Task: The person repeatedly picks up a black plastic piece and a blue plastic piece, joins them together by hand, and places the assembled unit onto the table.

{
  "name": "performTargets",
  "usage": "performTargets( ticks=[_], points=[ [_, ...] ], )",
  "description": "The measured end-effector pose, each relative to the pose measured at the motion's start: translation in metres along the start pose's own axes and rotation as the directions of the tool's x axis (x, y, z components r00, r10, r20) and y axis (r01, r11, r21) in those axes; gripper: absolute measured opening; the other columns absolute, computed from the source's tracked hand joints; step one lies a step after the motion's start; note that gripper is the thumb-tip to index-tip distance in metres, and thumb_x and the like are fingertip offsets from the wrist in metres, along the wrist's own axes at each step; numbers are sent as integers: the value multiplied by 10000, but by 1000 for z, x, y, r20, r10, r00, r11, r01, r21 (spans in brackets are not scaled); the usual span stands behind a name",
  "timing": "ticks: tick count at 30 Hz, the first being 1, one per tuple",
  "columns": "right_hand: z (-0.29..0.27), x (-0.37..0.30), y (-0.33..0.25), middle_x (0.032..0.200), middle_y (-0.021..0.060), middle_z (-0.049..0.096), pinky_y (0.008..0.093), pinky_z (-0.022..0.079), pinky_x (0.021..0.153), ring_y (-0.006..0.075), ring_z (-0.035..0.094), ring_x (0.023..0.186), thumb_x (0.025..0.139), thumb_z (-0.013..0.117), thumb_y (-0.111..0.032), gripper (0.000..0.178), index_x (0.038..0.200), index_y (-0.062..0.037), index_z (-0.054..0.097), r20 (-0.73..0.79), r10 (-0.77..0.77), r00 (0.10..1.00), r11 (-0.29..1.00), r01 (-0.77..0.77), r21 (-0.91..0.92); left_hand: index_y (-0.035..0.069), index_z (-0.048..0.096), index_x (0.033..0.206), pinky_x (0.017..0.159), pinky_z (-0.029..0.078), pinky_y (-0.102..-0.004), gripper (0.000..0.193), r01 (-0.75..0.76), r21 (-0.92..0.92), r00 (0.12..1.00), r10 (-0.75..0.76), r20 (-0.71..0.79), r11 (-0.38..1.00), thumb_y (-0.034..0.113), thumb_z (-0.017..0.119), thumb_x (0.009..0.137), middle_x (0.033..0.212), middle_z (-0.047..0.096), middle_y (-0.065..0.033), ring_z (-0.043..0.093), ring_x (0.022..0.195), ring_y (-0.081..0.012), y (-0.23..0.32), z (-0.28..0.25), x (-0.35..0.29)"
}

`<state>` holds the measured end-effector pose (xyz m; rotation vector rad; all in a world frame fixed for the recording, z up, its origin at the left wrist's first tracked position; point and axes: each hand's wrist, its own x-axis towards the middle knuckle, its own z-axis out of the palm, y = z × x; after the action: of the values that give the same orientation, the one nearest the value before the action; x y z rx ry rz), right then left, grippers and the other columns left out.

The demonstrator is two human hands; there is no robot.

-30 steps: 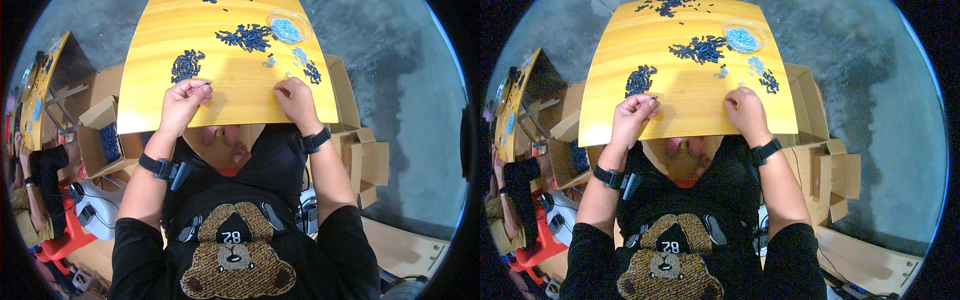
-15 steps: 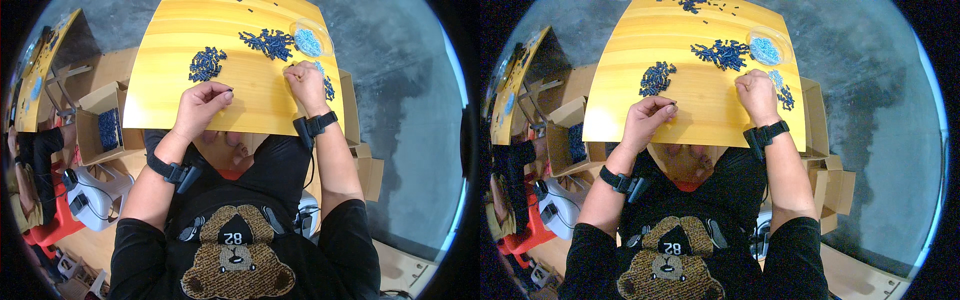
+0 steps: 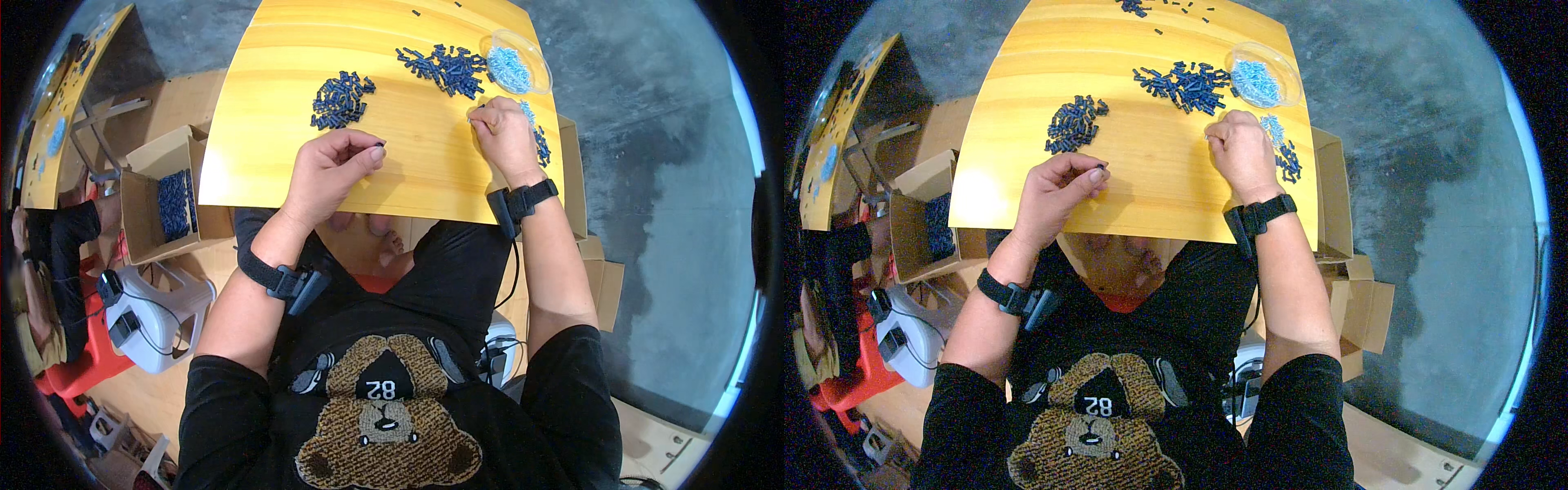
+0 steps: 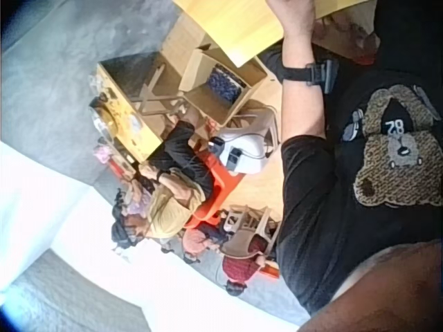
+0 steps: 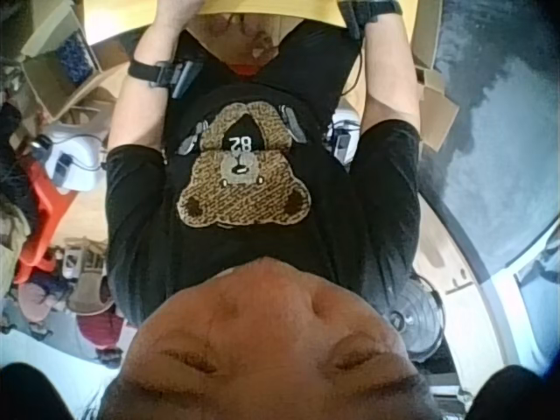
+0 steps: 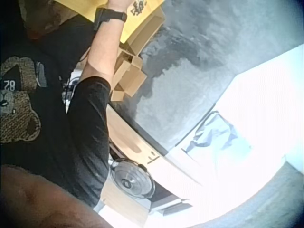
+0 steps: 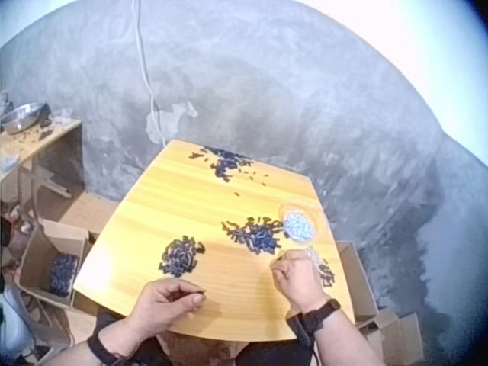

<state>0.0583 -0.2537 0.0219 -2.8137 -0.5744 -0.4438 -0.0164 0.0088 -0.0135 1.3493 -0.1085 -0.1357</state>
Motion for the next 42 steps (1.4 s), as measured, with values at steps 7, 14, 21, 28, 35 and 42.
performTargets(
  ticks=[7, 14, 21, 28, 35, 42],
  points=[
    [1, 4, -6, 777, 119, 594, 394, 488, 710, 296, 579, 800, 733, 591, -75, 62, 724, -50, 647, 57, -45, 997, 996, 49, -75, -16, 611, 952, 682, 470, -219, 141, -4, -2, 1000, 4, 3, 1000, 90, 607, 860, 805, 635, -39, 570, 718, -86, -1, 0, 0],
    [-2, -4, -21, 743, 141, 581, 402, 487, 697, 306, 577, 784, 715, 567, -52, 62, 666, -19, 586, 60, -57, 997, 996, 61, -63, -20, 609, 946, 678, 474, -221, 140, -15, 15, 1000, 15, -1, 1000, 89, 610, 858, 809, 635, -42, 572, 716, -89, -2, 0, 0],
    [-19, -10, -7, 711, 143, 593, 363, 480, 642, 284, 584, 695, 678, 602, -73, 67, 685, -14, 572, -156, 137, 978, 988, -124, 89, -17, 607, 963, 676, 482, -223, 148, 2, 87, 1000, -1, -18, 996, 85, 610, 857, 807, 640, -46, 585, 731, -93, 0, 2, -1],
    [-14, -48, -7, 599, 103, 568, 276, 449, 532, 160, 535, 518, 689, 614, -43, 59, 686, -13, 564, 39, 400, 916, 820, -377, 430, -7, 616, 952, 666, 483, -223, 136, -7, 66, 1000, 8, -19, 998, 83, 616, 850, 807, 648, -47, 584, 702, -89, -3, 3, -1],
    [7, -70, -52, 670, 149, 547, 374, 452, 591, 309, 543, 649, 680, 595, -48, 74, 688, -9, 533, -62, 22, 998, 936, 1, 352, 0, 623, 947, 670, 479, -218, 129, 3, 111, 1000, 0, -31, 994, 78, 624, 843, 802, 649, -39, 580, 695, -83, 0, 6, -3],
    [12, -45, -10, 645, 121, 575, 330, 456, 546, 240, 553, 578, 678, 625, -64, 81, 668, -10, 566, -30, 240, 970, 871, -202, 448, 1, 619, 943, 671, 467, -221, 122, -48, 40, 998, 50, -38, 998, 72, 623, 844, 807, 647, -38, 562, 698, -84, -6, 4, -3]
  ],
)
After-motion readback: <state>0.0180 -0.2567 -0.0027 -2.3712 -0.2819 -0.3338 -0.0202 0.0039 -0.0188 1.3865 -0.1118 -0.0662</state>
